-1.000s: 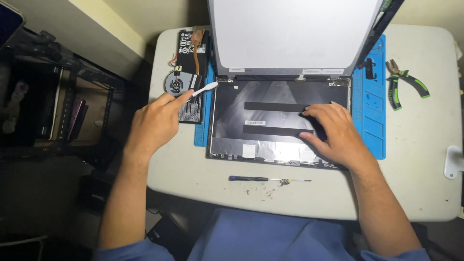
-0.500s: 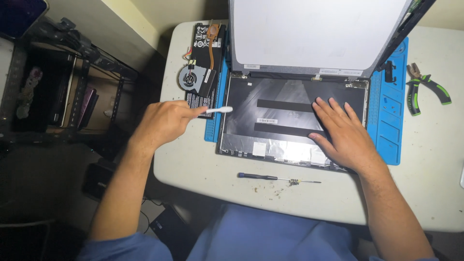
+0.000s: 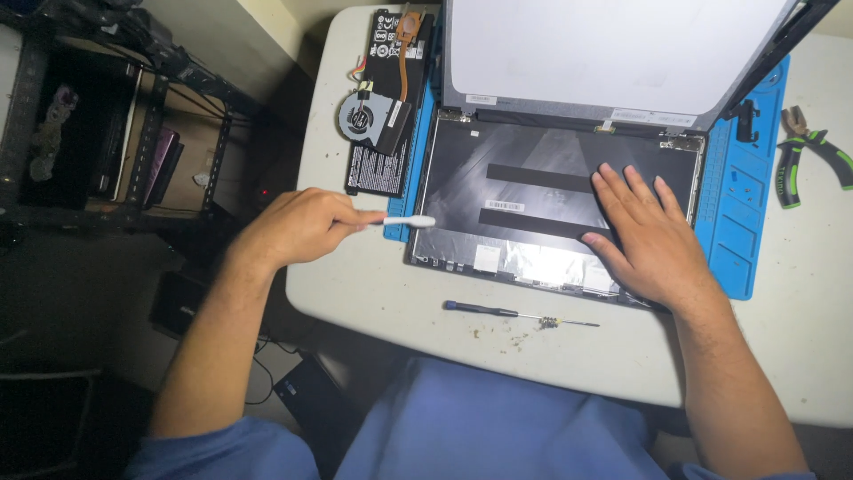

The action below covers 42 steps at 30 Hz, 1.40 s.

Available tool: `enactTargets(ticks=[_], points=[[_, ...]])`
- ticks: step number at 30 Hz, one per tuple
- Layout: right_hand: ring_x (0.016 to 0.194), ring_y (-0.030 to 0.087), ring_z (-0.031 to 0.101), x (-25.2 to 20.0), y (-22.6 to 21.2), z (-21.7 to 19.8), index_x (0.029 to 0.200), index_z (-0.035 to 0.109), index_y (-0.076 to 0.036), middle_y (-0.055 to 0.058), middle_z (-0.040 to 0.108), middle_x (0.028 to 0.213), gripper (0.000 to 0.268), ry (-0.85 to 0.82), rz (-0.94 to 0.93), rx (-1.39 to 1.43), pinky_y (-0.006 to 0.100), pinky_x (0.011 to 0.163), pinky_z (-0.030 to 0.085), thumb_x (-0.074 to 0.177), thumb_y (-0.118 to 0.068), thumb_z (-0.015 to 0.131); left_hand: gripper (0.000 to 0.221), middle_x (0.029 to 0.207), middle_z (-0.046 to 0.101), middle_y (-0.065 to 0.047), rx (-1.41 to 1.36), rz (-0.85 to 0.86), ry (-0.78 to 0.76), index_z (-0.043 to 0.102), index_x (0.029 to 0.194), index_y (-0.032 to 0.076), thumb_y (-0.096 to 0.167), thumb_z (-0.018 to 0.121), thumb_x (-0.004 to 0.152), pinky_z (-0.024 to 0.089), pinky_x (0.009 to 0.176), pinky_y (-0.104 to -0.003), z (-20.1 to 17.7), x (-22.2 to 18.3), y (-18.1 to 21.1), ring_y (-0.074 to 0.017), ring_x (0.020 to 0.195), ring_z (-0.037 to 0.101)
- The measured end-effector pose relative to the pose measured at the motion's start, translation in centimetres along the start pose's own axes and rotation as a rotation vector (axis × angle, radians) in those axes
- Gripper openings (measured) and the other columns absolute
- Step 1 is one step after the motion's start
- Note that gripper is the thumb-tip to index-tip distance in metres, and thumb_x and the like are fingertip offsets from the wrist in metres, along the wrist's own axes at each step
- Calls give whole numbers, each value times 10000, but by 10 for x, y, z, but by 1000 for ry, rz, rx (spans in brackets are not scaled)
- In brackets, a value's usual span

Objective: Cleaning the back of a laptop screen and internal chassis using a toothbrush to remove dust

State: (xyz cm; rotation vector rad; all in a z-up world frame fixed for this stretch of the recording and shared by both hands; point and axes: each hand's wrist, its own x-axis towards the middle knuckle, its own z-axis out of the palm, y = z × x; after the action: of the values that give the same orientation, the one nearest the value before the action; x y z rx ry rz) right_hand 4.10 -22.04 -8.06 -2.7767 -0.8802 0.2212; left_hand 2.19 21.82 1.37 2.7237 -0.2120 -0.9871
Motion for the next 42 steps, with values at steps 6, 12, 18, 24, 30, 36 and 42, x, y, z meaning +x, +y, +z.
enactTargets(ticks=[6,12,18,24,30,36,42], points=[[1560,314,185,2,-3,-2,1639,214,-88,76,221,1708,745,-13,24,0,499,1254,101,1033,-509,317,383,978,705,60,77,100,137,676,1334,481,326,486,1040,485,645,-475,7,-5,-5,-234,887,660],[1562,314,179,1,-6,-4,1638,217,-90,72,214,1710,741,-18,31,25,499,1253,97,1033,-506,317,361,888,759,103,22,56,-135,724,1249,534,347,528,1011,481,725,-382,5,-16,4,-184,845,670],[1562,318,176,2,-7,-5,1635,228,-85,79,221,1708,742,-31,49,34,507,1251,96,1031,-506,323,372,863,682,18,2,85,132,694,1324,462,318,510,1035,453,658,-457,27,-12,-5,-252,847,630],[1555,337,205,1,-6,-5,1633,249,-76,90,244,1703,738,-6,34,44,521,1247,114,1031,-491,351,376,998,768,130,-94,128,78,732,1254,477,269,572,984,477,732,-366,23,-25,-15,-144,910,683],[1556,336,204,0,-6,-3,1633,249,-78,86,241,1705,735,-3,36,53,522,1249,107,1032,-488,358,367,951,728,89,-3,121,61,704,1284,498,318,532,1015,471,688,-420,46,-13,-13,-211,867,657],[1556,346,220,1,-6,-1,1630,269,-62,102,265,1700,734,25,19,45,532,1247,121,1036,-480,372,698,726,525,30,58,231,75,634,1371,519,4,408,958,414,581,-426,58,-4,33,-219,650,521],[1554,354,226,0,-5,-1,1628,275,-58,107,268,1699,733,26,14,48,538,1244,130,1036,-481,371,690,753,577,25,63,243,92,625,1393,480,-22,409,973,393,503,-428,61,-9,30,-217,618,520]])
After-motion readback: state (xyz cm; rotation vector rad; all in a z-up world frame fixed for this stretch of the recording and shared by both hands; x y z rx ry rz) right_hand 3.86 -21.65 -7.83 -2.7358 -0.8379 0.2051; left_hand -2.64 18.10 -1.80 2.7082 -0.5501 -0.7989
